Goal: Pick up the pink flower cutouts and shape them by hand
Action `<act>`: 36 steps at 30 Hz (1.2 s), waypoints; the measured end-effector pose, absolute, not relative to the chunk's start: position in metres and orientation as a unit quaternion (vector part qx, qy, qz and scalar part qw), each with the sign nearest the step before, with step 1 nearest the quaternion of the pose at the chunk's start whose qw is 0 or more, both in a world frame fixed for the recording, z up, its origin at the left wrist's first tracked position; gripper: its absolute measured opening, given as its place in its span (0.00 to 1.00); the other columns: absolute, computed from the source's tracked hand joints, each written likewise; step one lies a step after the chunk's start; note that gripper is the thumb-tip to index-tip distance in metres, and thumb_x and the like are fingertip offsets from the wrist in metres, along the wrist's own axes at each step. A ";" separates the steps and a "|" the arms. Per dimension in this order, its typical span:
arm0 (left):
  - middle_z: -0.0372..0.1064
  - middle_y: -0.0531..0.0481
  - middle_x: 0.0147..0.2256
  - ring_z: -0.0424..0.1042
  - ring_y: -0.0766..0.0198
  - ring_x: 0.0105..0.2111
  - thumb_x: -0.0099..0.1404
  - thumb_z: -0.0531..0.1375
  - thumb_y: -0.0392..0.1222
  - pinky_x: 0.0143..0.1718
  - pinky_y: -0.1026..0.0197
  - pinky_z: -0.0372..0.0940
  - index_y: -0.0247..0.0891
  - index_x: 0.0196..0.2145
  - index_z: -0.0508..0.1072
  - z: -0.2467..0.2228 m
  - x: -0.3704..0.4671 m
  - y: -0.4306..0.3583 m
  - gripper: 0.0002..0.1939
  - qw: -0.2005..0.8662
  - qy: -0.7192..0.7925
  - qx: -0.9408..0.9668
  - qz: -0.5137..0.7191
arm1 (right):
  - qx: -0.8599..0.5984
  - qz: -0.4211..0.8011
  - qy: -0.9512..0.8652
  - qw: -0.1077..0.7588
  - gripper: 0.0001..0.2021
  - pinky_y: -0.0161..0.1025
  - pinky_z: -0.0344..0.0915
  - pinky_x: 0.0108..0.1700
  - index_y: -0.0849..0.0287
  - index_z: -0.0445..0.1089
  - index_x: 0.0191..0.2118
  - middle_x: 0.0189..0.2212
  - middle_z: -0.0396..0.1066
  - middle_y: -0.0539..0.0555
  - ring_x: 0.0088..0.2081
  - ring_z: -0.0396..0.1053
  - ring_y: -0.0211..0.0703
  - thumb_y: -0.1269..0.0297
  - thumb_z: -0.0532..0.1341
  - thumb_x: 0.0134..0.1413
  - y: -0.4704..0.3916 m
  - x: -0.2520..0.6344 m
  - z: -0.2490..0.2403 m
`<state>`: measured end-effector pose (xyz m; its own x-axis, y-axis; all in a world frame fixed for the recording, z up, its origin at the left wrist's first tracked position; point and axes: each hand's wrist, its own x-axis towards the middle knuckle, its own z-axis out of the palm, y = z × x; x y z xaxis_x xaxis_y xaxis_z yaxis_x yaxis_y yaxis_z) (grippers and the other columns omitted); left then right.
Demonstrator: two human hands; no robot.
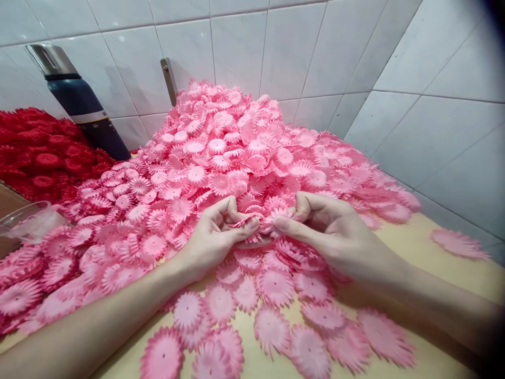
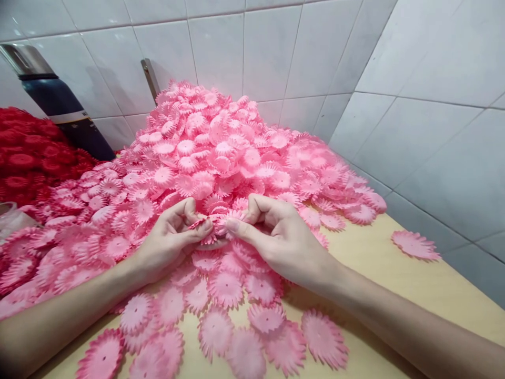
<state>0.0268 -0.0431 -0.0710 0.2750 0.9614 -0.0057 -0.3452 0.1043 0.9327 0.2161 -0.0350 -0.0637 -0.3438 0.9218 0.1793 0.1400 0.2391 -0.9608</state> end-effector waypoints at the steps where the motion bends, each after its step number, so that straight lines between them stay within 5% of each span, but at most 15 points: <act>1: 0.68 0.59 0.23 0.74 0.71 0.29 0.53 0.70 0.39 0.37 0.64 0.73 0.37 0.24 0.57 -0.071 0.027 -0.043 0.22 0.665 0.339 0.443 0.497 | -0.394 0.478 -0.668 0.412 0.20 0.33 0.54 0.23 0.56 0.53 0.24 0.20 0.54 0.44 0.22 0.53 0.32 0.56 0.66 0.52 -0.035 0.216 -0.063; 6: 0.71 0.57 0.25 0.74 0.69 0.30 0.55 0.69 0.38 0.39 0.59 0.74 0.36 0.25 0.59 -0.072 0.028 -0.042 0.19 0.658 0.339 0.447 0.502 | -0.390 0.476 -0.659 0.433 0.20 0.32 0.59 0.25 0.57 0.55 0.23 0.20 0.59 0.45 0.23 0.58 0.33 0.58 0.68 0.49 -0.034 0.215 -0.063; 14: 0.74 0.52 0.32 0.75 0.68 0.32 0.58 0.67 0.42 0.38 0.65 0.71 0.35 0.35 0.71 -0.071 0.026 -0.042 0.11 0.591 0.403 0.532 0.453 | -0.393 0.477 -0.660 0.428 0.12 0.33 0.68 0.31 0.57 0.66 0.26 0.25 0.71 0.48 0.28 0.69 0.37 0.63 0.71 0.43 -0.034 0.214 -0.061; 19: 0.76 0.49 0.32 0.74 0.67 0.34 0.55 0.69 0.42 0.38 0.65 0.69 0.33 0.30 0.71 -0.071 0.027 -0.043 0.12 0.559 0.420 0.548 0.460 | -0.399 0.490 -0.666 0.395 0.08 0.33 0.67 0.31 0.57 0.73 0.29 0.27 0.73 0.49 0.29 0.70 0.37 0.64 0.72 0.42 -0.034 0.212 -0.063; 24: 0.76 0.47 0.34 0.74 0.63 0.37 0.55 0.69 0.41 0.42 0.60 0.69 0.34 0.26 0.67 -0.071 0.028 -0.043 0.13 0.566 0.409 0.540 0.470 | -0.412 0.476 -0.661 0.408 0.14 0.32 0.61 0.26 0.59 0.65 0.22 0.21 0.66 0.47 0.24 0.63 0.34 0.62 0.70 0.45 -0.034 0.213 -0.066; 31: 0.71 0.55 0.24 0.69 0.73 0.25 0.54 0.69 0.41 0.27 0.72 0.63 0.35 0.24 0.62 -0.073 0.027 -0.043 0.18 0.585 0.411 0.520 0.467 | -0.396 0.468 -0.685 0.393 0.17 0.31 0.54 0.21 0.58 0.58 0.23 0.20 0.58 0.45 0.22 0.55 0.31 0.59 0.67 0.51 -0.036 0.212 -0.067; 36: 0.71 0.56 0.23 0.73 0.70 0.26 0.55 0.69 0.40 0.32 0.66 0.70 0.35 0.26 0.62 -0.074 0.024 -0.037 0.17 0.642 0.363 0.433 0.517 | -0.358 0.521 -0.657 0.410 0.18 0.34 0.67 0.31 0.56 0.54 0.25 0.21 0.64 0.47 0.30 0.71 0.39 0.57 0.64 0.55 -0.036 0.217 -0.059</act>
<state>0.0242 -0.0374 -0.0742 0.2004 0.9795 -0.0185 -0.3500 0.0893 0.9325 0.2170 -0.0361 -0.0592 -0.4078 0.8980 0.1654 0.0436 0.2001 -0.9788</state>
